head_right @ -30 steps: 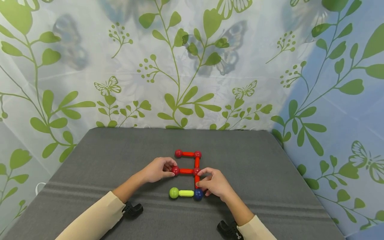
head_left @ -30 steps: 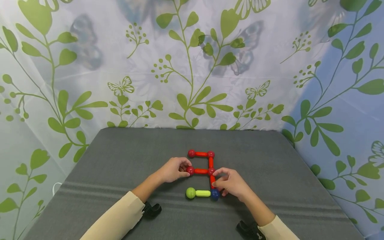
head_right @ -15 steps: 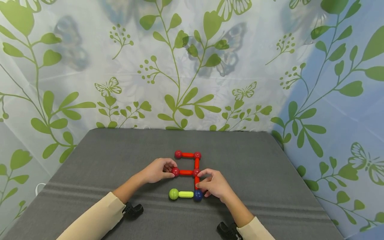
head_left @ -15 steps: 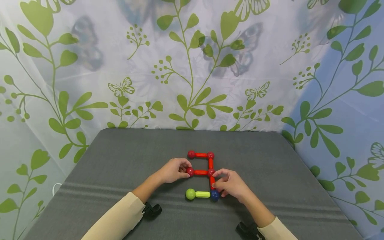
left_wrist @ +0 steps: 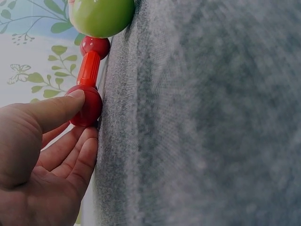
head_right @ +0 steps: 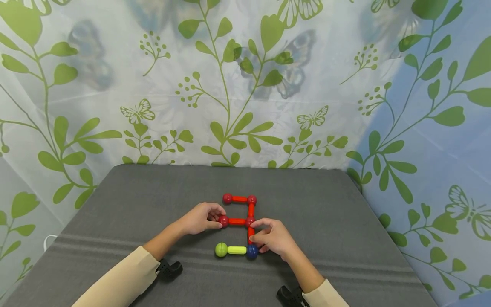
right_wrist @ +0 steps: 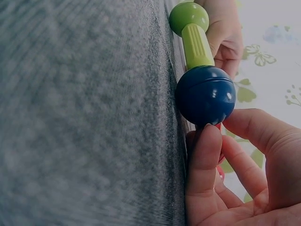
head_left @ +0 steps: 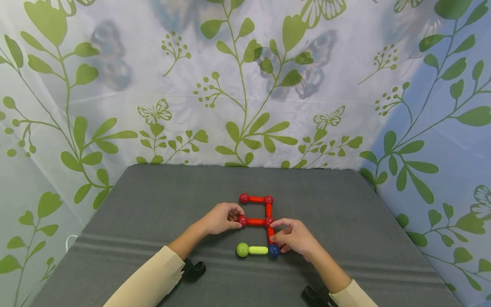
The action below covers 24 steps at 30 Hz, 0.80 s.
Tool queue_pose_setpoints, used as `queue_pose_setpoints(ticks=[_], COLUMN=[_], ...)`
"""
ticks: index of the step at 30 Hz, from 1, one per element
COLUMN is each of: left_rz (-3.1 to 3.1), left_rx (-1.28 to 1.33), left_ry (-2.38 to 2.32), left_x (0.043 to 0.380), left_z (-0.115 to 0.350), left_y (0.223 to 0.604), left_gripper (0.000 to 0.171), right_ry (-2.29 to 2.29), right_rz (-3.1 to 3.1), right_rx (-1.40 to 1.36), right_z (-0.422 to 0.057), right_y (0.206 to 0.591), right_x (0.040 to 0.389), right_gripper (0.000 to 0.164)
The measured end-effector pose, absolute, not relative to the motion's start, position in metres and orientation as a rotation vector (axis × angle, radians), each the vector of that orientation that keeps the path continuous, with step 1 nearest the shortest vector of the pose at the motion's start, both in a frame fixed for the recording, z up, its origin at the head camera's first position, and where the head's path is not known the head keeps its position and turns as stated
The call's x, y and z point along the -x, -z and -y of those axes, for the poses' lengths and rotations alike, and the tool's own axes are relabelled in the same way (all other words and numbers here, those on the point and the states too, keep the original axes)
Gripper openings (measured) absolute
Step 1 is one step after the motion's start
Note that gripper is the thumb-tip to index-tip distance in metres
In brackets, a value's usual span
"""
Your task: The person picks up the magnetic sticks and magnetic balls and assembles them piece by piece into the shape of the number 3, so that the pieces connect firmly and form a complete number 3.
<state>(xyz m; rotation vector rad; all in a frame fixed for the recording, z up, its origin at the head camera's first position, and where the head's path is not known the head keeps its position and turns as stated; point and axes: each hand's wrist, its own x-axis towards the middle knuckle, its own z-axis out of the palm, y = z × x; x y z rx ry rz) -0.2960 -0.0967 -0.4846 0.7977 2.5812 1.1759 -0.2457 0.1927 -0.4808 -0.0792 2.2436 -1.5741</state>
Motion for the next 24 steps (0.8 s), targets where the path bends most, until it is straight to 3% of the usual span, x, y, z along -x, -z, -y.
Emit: queue_pose_setpoints(ticks=[24], left_rz=[-2.591], left_rx=[-0.787], left_ry=[-1.174], left_x=[0.2943], left_z=[0.0964], left_y=[0.4861], left_gripper=[0.026], right_ry=[1.577], right_rz=[-2.235], right_rx=[0.078], right_z=[-0.1953], right_y=[0.4832], right_x=[0.2458], right_gripper=[0.046])
